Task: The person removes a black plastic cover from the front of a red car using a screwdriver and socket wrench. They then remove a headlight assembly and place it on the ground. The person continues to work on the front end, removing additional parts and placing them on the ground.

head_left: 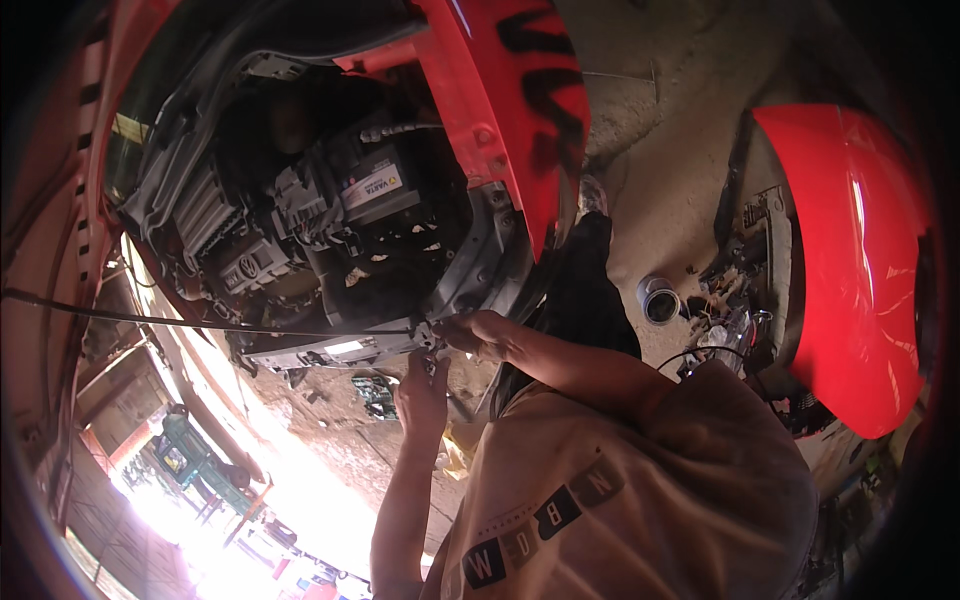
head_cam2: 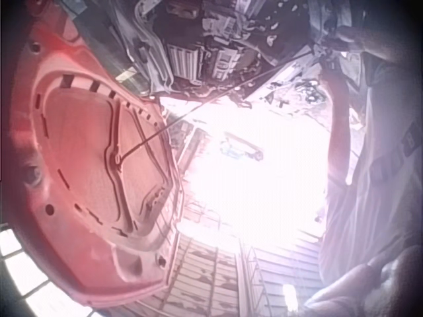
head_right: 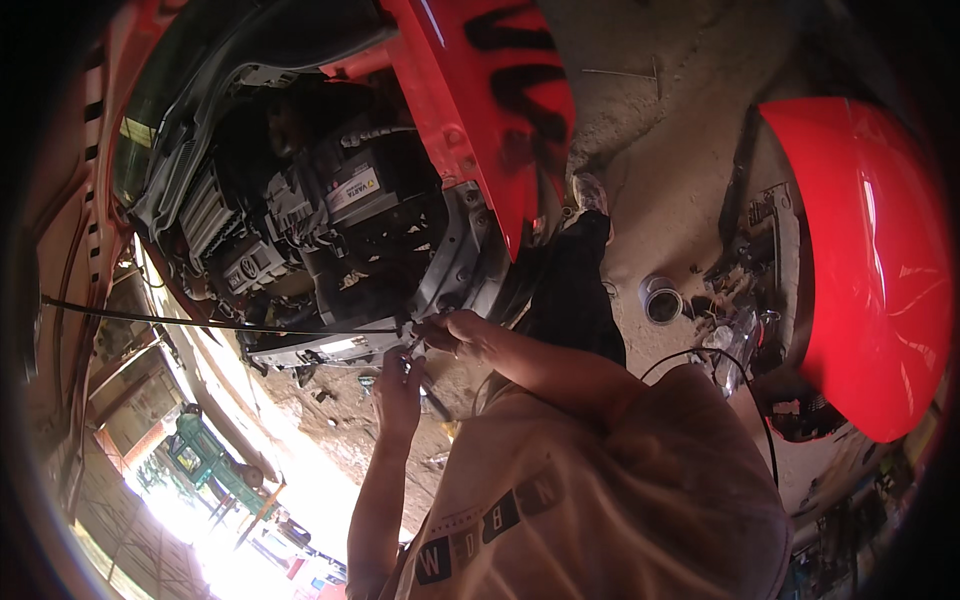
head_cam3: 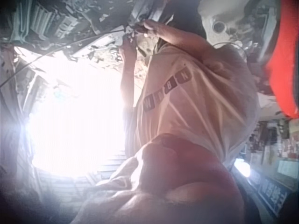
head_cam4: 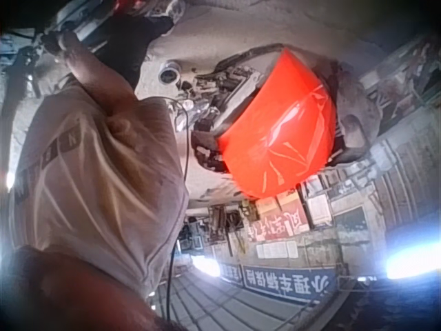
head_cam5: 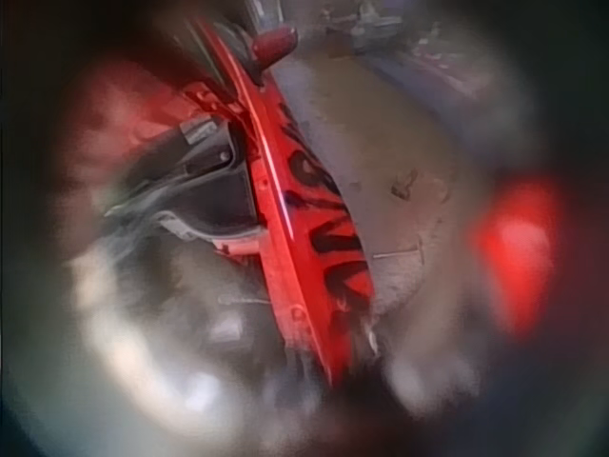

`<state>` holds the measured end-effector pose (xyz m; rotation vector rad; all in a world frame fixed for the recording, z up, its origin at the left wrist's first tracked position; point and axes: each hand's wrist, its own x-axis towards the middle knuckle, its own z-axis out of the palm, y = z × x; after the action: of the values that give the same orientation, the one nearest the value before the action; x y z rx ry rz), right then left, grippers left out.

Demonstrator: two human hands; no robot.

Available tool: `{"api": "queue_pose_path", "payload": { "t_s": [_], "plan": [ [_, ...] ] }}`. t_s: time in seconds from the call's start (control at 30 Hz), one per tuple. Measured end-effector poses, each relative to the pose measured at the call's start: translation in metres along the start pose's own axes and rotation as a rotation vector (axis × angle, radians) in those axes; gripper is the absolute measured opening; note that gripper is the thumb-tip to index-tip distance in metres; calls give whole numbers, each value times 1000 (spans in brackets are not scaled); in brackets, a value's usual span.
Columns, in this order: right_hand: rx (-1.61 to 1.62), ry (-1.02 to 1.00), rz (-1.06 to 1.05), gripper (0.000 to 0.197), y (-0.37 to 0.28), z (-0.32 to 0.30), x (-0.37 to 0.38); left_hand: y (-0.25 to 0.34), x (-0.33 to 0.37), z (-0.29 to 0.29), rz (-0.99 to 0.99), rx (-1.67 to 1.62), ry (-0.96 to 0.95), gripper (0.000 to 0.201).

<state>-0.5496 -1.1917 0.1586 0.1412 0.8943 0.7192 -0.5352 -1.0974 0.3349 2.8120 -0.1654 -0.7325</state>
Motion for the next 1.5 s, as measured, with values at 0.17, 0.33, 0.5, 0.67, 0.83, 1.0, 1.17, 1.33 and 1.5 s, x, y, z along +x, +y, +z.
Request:
{"api": "queue_pose_path", "payload": {
  "t_s": [0.17,0.33,0.5,0.67,0.83,1.0,1.17,1.33,1.5],
  "plan": [
    [-323,222,-70,27,-2,28,-24,-10,3,-8,441,304,120,35],
    [12,19,-45,26,-2,10,-17,-28,7,10,-316,-392,-155,34],
    [-140,186,-69,34,3,5,3,-17,0,1,-42,-217,-72,31],
    [-235,234,-106,38,7,7,-3,-18,-1,-5,167,-18,57,33],
    [83,220,-150,33,6,-2,14,-16,-4,-1,159,-82,46,30],
    [99,267,-129,29,2,14,-1,-12,-6,-3,131,-96,44,27],
    [128,216,-144,27,3,-3,16,-21,-7,2,-14,-213,-2,25],
    [62,190,-140,26,3,-4,10,-23,-12,-2,-115,-269,47,24],
    [-48,292,-155,28,4,-5,17,-32,-13,-3,-87,-292,65,26]
  ]
}}
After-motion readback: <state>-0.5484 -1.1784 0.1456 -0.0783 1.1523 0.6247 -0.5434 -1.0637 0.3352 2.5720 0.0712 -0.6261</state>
